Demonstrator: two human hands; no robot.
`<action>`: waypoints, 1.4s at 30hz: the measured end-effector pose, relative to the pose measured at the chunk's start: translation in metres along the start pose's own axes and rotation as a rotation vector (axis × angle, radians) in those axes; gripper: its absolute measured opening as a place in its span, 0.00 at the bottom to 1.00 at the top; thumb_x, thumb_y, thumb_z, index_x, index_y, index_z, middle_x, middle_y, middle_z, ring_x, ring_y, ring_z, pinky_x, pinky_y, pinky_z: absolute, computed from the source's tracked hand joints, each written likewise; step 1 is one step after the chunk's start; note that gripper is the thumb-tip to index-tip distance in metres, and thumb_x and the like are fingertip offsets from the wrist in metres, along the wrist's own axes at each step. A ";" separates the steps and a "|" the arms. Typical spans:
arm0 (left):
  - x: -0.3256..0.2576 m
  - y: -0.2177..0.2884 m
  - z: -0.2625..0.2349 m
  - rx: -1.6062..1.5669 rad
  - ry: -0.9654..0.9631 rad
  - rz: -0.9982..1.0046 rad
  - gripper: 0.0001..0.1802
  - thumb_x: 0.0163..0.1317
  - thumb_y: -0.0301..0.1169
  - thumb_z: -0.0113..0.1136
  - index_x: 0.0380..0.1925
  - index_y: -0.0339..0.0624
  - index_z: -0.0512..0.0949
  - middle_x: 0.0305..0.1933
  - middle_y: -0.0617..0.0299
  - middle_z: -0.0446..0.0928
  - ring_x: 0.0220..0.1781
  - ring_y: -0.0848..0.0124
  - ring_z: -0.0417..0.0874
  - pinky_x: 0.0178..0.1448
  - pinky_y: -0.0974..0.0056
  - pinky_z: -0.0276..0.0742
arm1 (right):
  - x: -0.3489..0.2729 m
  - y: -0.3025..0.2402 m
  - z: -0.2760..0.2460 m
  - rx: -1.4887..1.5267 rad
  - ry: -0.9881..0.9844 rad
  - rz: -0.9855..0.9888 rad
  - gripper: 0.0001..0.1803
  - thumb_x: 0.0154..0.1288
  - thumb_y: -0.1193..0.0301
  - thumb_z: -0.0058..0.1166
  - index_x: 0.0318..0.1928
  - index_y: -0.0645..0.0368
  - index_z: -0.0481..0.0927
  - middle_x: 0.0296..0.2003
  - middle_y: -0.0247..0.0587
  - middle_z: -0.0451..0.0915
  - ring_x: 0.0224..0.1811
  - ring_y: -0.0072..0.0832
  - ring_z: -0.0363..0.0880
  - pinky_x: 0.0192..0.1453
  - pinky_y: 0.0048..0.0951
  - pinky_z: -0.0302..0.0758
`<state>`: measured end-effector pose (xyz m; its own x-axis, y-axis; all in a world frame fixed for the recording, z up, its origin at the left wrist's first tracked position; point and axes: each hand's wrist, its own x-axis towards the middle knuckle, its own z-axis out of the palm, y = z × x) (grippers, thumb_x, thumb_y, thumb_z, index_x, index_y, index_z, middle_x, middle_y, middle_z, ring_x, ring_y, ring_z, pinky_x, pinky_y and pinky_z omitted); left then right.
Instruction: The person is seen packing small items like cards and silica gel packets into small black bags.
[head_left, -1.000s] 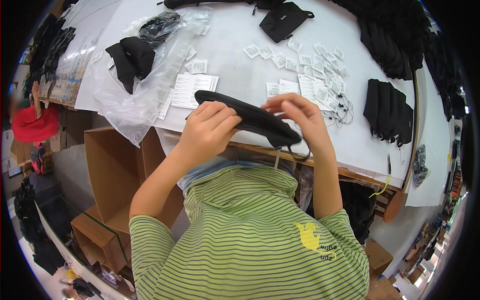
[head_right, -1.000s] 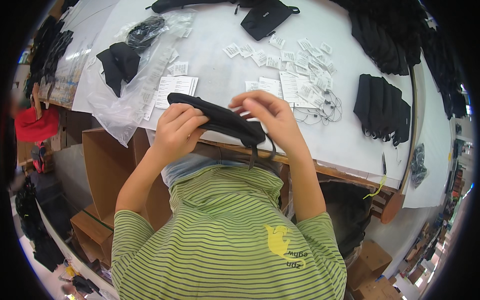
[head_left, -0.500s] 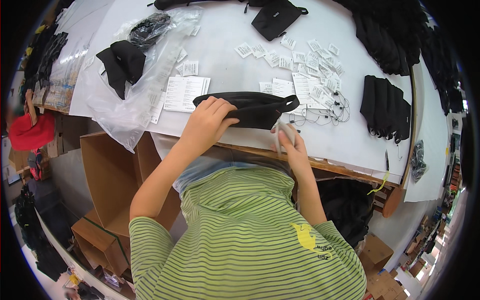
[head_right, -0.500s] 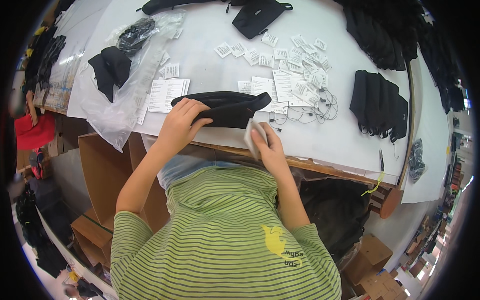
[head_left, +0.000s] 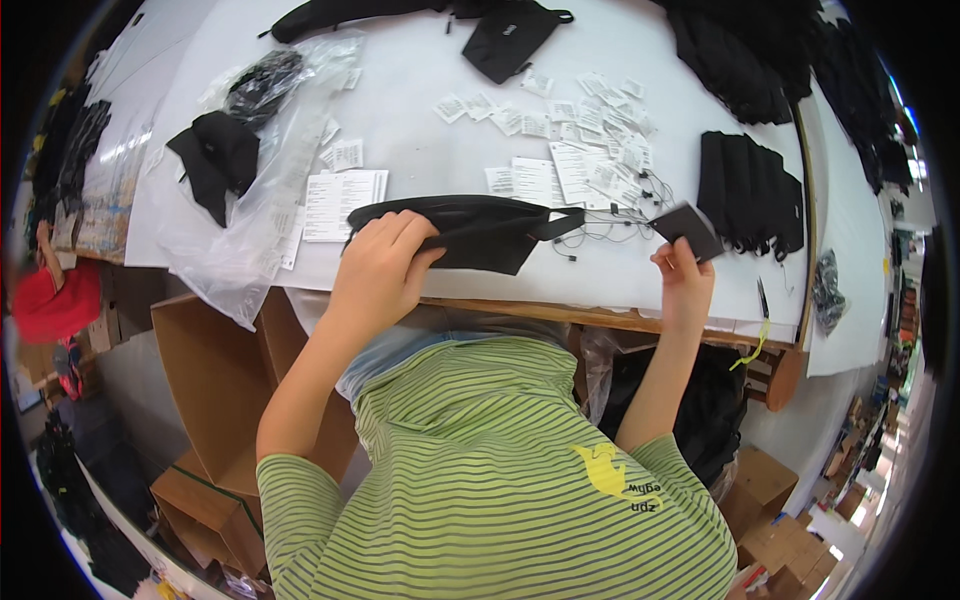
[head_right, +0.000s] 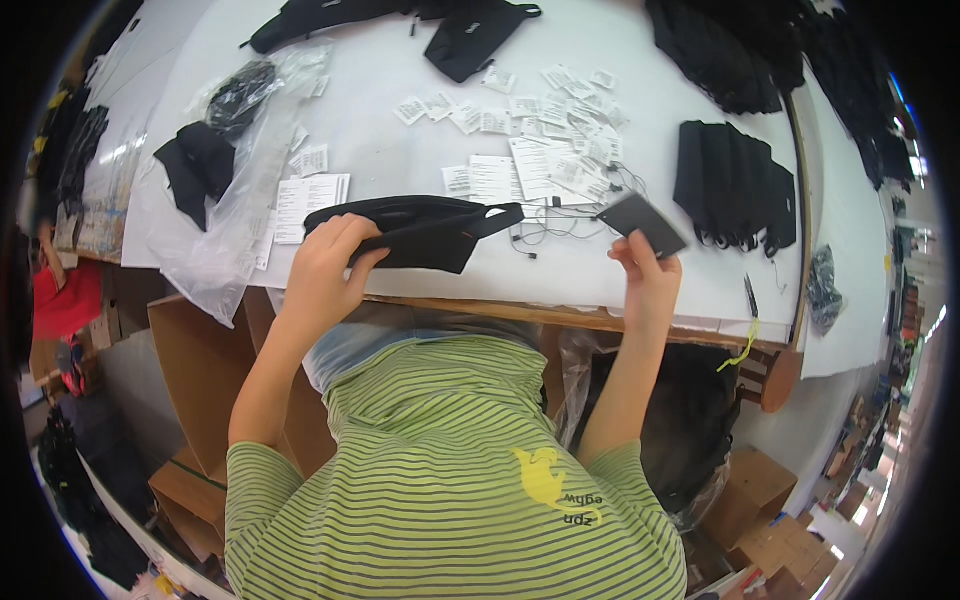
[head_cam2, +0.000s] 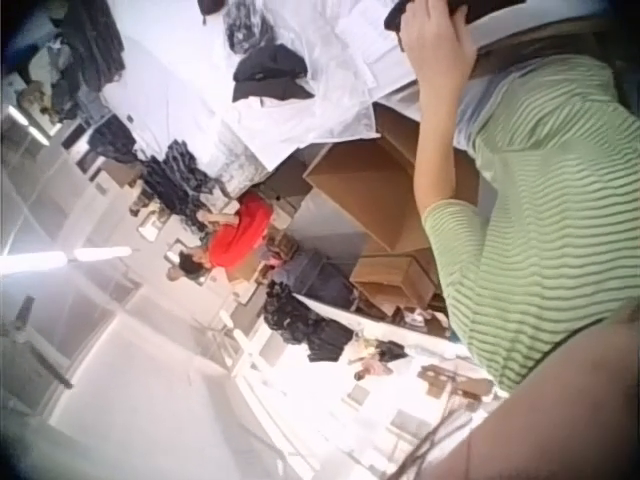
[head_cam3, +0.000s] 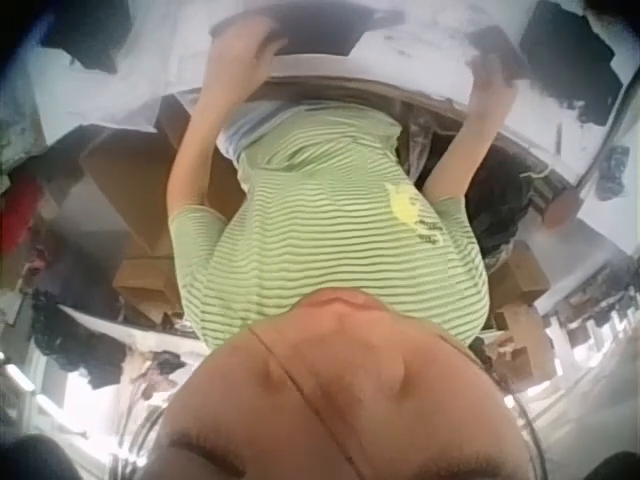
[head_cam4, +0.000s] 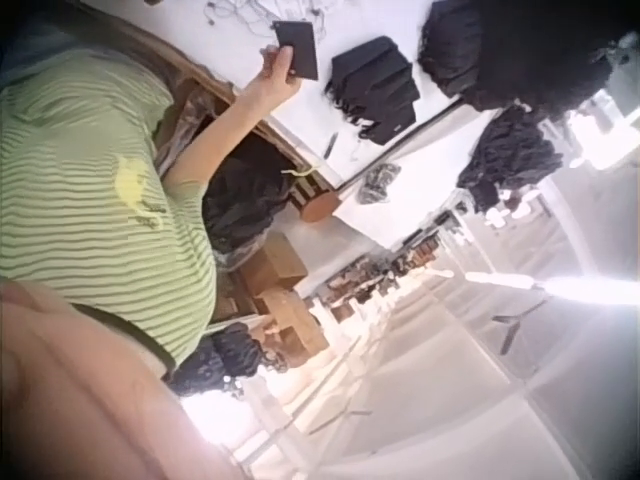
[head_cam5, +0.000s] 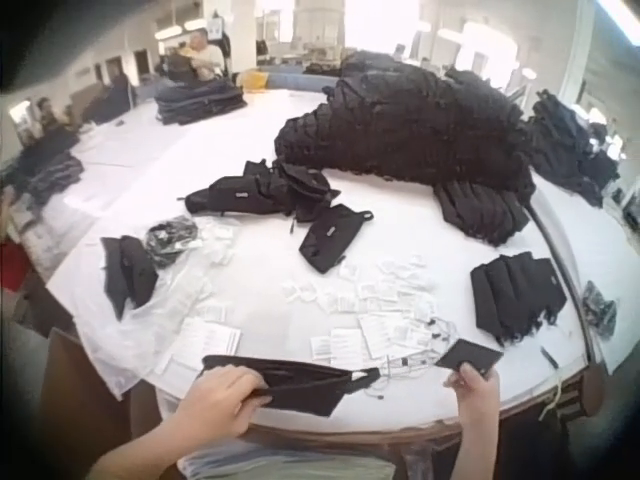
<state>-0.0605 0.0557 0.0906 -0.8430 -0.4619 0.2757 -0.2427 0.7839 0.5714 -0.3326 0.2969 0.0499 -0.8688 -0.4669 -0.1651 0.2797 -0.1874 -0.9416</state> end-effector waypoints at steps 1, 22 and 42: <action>0.000 0.007 -0.003 0.009 -0.051 0.005 0.09 0.51 0.22 0.63 0.32 0.36 0.74 0.42 0.56 0.78 0.38 0.57 0.77 0.42 0.59 0.72 | 0.002 0.001 0.005 0.232 -0.025 0.020 0.04 0.65 0.73 0.57 0.37 0.60 0.78 0.26 0.36 0.80 0.27 0.23 0.75 0.35 0.25 0.71; -0.027 0.056 -0.008 -0.159 -0.490 -0.024 0.11 0.53 0.28 0.66 0.32 0.38 0.74 0.63 0.48 0.70 0.59 0.51 0.73 0.59 0.55 0.70 | -0.021 -0.004 0.093 -0.559 -0.504 0.009 0.17 0.60 0.62 0.63 0.18 0.59 0.80 0.11 0.24 0.66 0.13 0.17 0.57 0.20 0.24 0.52; 0.077 -0.047 0.093 0.105 0.001 0.049 0.22 0.53 0.37 0.67 0.45 0.38 0.76 0.55 0.56 0.70 0.56 0.58 0.69 0.57 0.58 0.68 | -0.065 -0.044 0.080 -1.146 -1.229 -0.084 0.14 0.55 0.58 0.63 0.34 0.54 0.86 0.16 0.42 0.76 0.18 0.38 0.74 0.26 0.33 0.69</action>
<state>-0.1588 0.0219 0.0128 -0.8544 -0.4228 0.3020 -0.2507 0.8446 0.4731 -0.2554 0.2667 0.1251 0.1019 -0.9430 -0.3169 -0.6491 0.1784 -0.7395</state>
